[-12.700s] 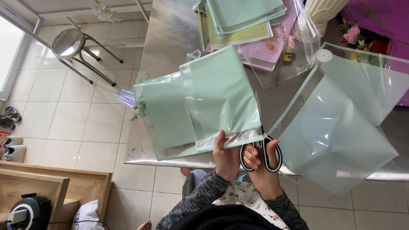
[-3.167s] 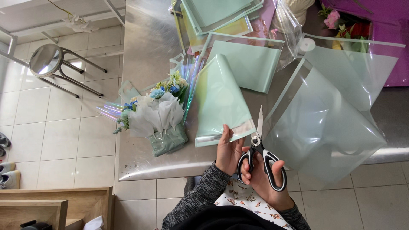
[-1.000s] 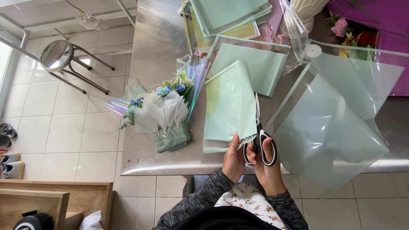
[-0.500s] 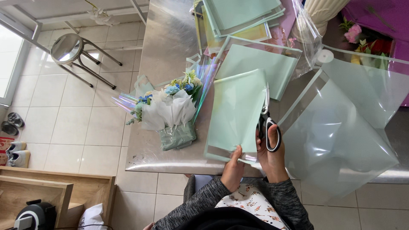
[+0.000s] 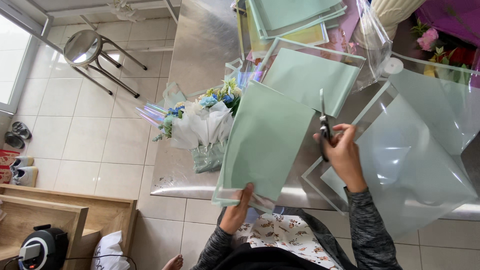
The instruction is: The person wraps a small flower bouquet using several sheets of green and iridescent wrapping paper, cutting the paper to size with shears.
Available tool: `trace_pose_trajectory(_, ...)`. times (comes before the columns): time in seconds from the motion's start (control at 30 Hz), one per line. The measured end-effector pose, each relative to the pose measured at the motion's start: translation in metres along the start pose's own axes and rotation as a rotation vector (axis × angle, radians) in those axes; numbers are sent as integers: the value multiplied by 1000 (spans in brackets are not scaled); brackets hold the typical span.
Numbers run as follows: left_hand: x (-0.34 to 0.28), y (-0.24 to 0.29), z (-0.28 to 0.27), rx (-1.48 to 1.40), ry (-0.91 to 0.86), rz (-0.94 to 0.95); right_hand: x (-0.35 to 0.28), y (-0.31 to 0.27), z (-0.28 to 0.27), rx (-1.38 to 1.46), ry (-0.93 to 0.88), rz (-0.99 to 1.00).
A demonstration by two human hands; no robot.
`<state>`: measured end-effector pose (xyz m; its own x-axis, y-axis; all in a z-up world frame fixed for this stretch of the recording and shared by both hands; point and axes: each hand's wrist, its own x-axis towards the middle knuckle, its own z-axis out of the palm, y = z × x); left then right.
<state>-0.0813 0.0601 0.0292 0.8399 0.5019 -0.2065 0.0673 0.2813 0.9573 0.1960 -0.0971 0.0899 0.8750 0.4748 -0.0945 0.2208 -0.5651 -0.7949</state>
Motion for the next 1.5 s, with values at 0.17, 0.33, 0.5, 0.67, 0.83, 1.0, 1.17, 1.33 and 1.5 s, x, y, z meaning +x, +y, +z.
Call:
trace_pose_trajectory(0.17,9,52,-13,197,-44,-23,-4,21,57,-358,-60,-163)
trace_pose_trajectory(0.33,12,-52,-85,1058,-228,709,-6,47,84,-632,54,-407)
trace_pose_trajectory(0.5,15,-6,-50,105,-88,-256,13,92,81,-640,-87,-412)
trace_pose_trajectory(0.67,28,67,-30,326,-200,19,31,-9,-31,-5,-186,-281)
trace_pose_trajectory(0.83,42,62,-49,564,-583,337,28,-77,-99,364,-539,-315)
trace_pose_trajectory(1.0,77,116,-11,779,-377,511,26,-50,-108,234,-351,-489)
trace_pose_trajectory(1.17,128,138,40,255,69,665,-25,-7,-102,83,73,-799)
trace_pose_trajectory(1.33,113,70,86,-260,160,428,-43,124,-10,-126,589,-959)
trace_pose_trajectory(1.5,109,17,81,-813,197,-103,-78,151,39,-357,350,-898)
